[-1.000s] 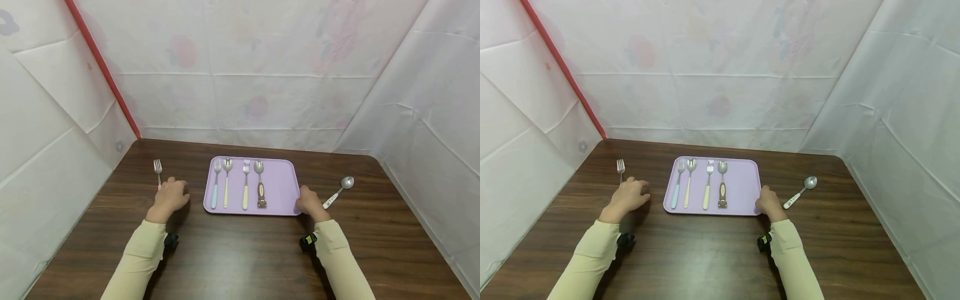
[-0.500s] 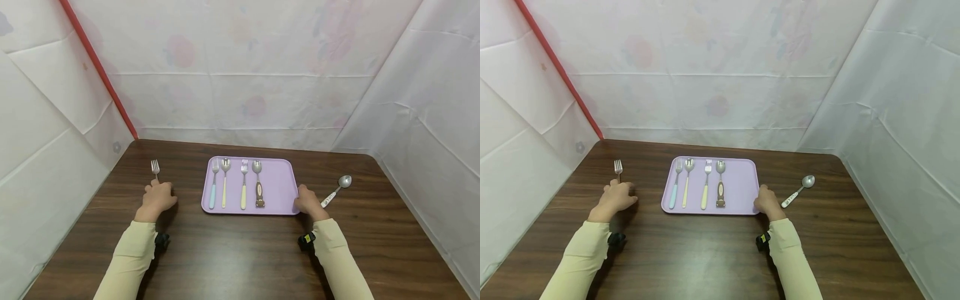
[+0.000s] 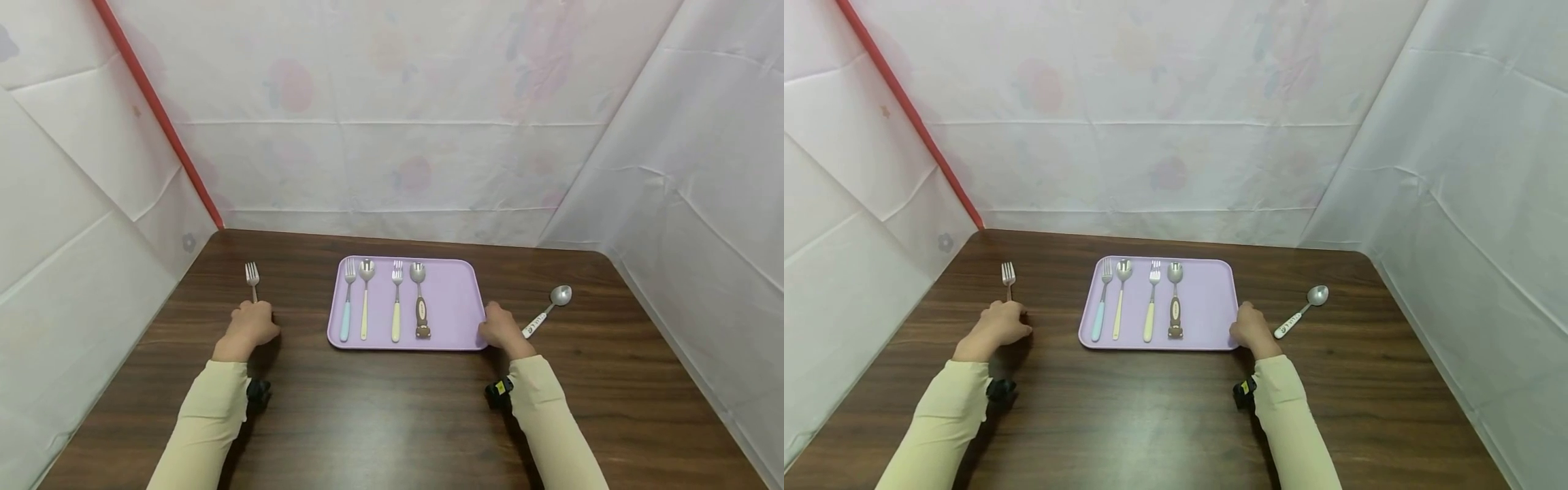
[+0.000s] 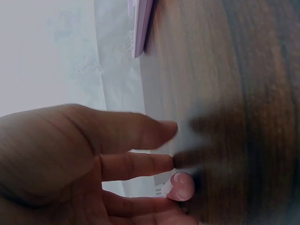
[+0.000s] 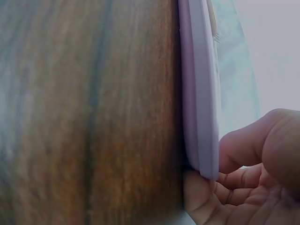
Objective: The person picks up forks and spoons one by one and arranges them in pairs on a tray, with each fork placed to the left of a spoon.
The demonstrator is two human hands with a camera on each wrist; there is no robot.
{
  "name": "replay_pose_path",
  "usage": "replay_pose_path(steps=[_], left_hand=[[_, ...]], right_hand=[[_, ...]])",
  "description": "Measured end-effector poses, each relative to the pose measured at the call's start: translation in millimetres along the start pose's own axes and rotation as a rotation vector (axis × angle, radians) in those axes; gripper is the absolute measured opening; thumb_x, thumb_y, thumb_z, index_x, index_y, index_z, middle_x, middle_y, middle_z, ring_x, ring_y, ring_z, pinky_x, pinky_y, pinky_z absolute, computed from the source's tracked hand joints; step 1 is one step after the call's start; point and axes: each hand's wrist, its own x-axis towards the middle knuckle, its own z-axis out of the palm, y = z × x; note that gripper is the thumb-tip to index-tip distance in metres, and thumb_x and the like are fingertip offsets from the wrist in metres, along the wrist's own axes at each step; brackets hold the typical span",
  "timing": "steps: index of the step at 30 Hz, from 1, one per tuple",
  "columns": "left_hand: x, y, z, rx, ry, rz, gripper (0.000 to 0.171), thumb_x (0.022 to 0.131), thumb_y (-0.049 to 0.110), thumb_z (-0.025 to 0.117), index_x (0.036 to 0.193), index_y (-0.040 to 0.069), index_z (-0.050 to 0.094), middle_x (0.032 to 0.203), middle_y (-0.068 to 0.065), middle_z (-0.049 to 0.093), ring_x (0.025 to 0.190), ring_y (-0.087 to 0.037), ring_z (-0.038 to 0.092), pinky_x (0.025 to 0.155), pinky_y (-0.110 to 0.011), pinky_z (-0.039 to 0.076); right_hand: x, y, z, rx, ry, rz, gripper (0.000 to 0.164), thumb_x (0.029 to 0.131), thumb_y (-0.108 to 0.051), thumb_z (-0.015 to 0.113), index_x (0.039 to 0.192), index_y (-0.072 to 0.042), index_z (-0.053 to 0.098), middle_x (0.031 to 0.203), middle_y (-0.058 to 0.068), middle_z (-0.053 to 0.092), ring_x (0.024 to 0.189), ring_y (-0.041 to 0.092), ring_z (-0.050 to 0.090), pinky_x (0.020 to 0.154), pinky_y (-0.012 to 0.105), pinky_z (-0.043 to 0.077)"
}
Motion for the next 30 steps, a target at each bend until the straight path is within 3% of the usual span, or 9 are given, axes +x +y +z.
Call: replay_pose_path(steps=[5, 13, 19, 26, 30], left_hand=[[3.1, -1.5, 0.3, 0.016, 0.016, 0.005, 0.02, 0.076, -0.004, 0.052, 0.09, -0.017, 0.058, 0.083, -0.032, 0.052, 0.083, -0.049, 0.049, 0.073, -0.055, 0.041], [5.5, -2.8, -0.4, -0.015, -0.002, -0.012, 0.019, 0.076, -0.007, 0.052, 0.092, -0.018, 0.056, 0.083, -0.03, 0.05, 0.078, -0.04, 0.049, 0.065, -0.048, 0.043], [5.8, -1.4, -5.1, -0.045, -0.061, -0.045, 0.008, 0.074, 0.001, 0.057, 0.076, -0.007, 0.055, 0.073, -0.018, 0.05, 0.065, -0.031, 0.048, 0.055, -0.038, 0.041], [2.5, -0.4, -7.9, -0.071, -0.071, -0.041, 0.009, 0.075, 0.003, 0.058, 0.07, -0.002, 0.052, 0.063, -0.011, 0.052, 0.055, -0.025, 0.05, 0.05, -0.034, 0.04], [0.2, 0.1, -5.9, -0.071, -0.064, -0.04, 0.019, 0.076, 0.001, 0.057, 0.061, 0.004, 0.045, 0.056, -0.008, 0.052, 0.049, -0.02, 0.047, 0.047, -0.031, 0.037]], right_hand=[[0.1, 0.5, -2.7, -0.007, -0.02, 0.009, 0.021, 0.074, -0.001, 0.051, 0.092, 0.011, 0.053, 0.085, 0.018, 0.054, 0.074, 0.03, 0.052, 0.067, 0.043, 0.046], [-1.3, -1.6, -4.1, -0.013, -0.029, 0.021, 0.022, 0.077, -0.002, 0.049, 0.095, 0.011, 0.051, 0.084, 0.018, 0.053, 0.073, 0.03, 0.052, 0.065, 0.042, 0.046], [-0.3, -1.1, -4.2, -0.013, -0.03, 0.029, 0.022, 0.077, -0.003, 0.049, 0.095, 0.01, 0.051, 0.083, 0.017, 0.053, 0.074, 0.03, 0.052, 0.065, 0.042, 0.045], [1.1, 0.4, -3.0, -0.018, -0.021, 0.012, 0.021, 0.077, -0.003, 0.049, 0.094, 0.01, 0.051, 0.083, 0.017, 0.053, 0.073, 0.03, 0.051, 0.065, 0.042, 0.045], [0.4, 0.0, -2.2, -0.018, -0.006, -0.015, 0.017, 0.077, -0.002, 0.049, 0.089, 0.009, 0.053, 0.082, 0.016, 0.052, 0.07, 0.029, 0.05, 0.061, 0.041, 0.044]])
